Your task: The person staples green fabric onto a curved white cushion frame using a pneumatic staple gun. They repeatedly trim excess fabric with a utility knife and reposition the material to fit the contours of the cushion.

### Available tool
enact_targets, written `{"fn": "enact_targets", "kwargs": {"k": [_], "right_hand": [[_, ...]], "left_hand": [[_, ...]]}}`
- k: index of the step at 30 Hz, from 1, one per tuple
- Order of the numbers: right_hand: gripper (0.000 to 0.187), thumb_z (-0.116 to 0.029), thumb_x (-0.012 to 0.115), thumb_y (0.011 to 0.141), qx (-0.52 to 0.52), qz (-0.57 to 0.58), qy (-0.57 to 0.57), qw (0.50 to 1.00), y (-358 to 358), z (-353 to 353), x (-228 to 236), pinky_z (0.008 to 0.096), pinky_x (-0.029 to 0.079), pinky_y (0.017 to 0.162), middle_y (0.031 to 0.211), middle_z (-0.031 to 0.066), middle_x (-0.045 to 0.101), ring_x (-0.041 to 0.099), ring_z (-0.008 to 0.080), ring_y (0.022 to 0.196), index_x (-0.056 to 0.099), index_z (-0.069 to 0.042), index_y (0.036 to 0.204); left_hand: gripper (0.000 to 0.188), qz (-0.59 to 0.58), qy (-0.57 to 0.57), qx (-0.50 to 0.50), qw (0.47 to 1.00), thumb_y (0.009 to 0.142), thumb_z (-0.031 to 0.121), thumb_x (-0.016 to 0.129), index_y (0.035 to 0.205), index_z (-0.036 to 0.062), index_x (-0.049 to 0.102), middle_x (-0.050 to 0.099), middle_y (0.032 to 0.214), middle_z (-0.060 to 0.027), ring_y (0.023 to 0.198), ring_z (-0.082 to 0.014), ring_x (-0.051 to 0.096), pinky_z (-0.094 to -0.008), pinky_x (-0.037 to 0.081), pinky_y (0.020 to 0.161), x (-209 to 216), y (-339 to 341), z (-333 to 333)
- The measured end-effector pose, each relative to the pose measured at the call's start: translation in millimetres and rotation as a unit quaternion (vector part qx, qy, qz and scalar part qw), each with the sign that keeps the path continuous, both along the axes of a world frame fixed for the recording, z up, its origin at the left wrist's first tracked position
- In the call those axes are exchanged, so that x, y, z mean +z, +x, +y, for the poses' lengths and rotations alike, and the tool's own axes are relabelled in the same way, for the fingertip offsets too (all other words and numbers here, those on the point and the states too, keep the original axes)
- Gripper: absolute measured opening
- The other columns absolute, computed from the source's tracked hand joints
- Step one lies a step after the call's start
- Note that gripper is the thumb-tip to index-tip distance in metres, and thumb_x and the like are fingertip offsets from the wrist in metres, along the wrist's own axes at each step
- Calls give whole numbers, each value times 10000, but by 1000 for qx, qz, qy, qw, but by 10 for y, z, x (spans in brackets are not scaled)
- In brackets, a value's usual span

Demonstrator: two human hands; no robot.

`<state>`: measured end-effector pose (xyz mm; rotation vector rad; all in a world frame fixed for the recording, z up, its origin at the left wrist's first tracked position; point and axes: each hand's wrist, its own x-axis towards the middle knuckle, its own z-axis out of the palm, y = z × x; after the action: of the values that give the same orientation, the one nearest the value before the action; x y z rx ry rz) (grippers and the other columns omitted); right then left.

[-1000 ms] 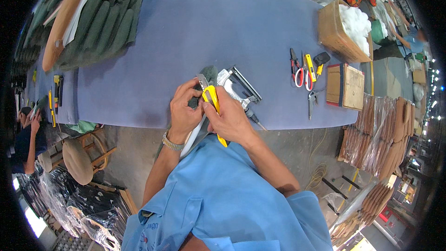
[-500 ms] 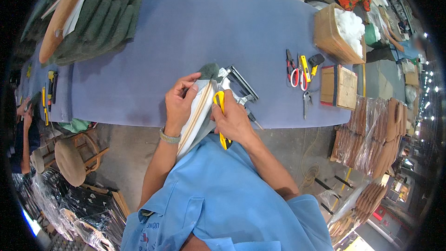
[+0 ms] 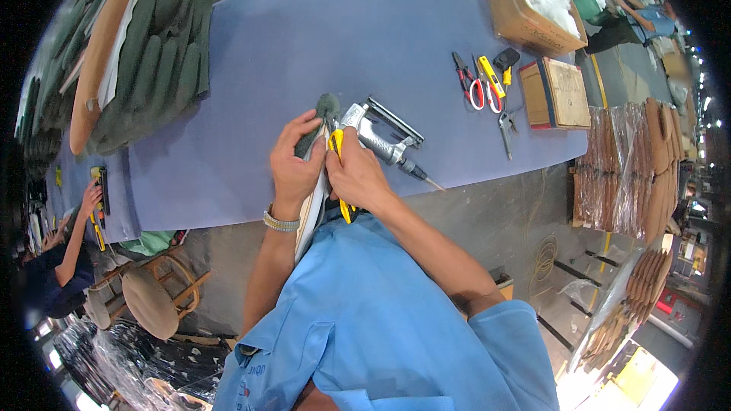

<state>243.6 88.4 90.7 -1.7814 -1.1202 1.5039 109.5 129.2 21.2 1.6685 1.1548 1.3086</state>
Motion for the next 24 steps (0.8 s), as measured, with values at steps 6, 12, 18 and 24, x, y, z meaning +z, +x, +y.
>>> {"fn": "enact_targets", "kwargs": {"k": [6, 12, 18, 24], "right_hand": [[267, -137, 482, 1017, -3, 8, 24, 1000, 16, -34, -76, 449, 565, 522, 716, 216, 666, 711, 318, 548, 365, 67, 1143], [279, -135, 470, 1009, -1, 8, 12, 1000, 10, 16, -50, 460, 574, 549, 720, 240, 669, 708, 331, 550, 364, 92, 1135], [281, -133, 476, 1004, 8, -12, 16, 1000, 10, -2, -56, 530, 567, 644, 777, 309, 677, 714, 424, 635, 373, 94, 1132], [328, -146, 506, 978, -8, -56, 54, 997, -55, -44, -231, 632, 503, 770, 824, 372, 662, 666, 568, 826, 374, 100, 1150]], "left_hand": [[241, 91, 12, -32, 995, 807, -29, 688, 1040, 10, 731, 712, 1321, -168, 1184, -335, 706, -392, 556, 990, 34, -73, -32], [161, 88, -4, -15, 996, 860, -8, 701, 1019, -4, 724, 725, 1297, -168, 1179, -322, 710, -378, 556, 978, 115, -18, -19], [114, 28, -45, -5, 999, 962, 52, 701, 1058, -10, 701, 741, 1272, -157, 1130, -270, 722, -369, 552, 967, -72, -29, -23], [95, -8, -73, -2, 997, 980, 33, 676, 1055, -26, 674, 734, 1296, -162, 1126, -222, 711, -349, 542, 965, -46, -2, -48]]}}
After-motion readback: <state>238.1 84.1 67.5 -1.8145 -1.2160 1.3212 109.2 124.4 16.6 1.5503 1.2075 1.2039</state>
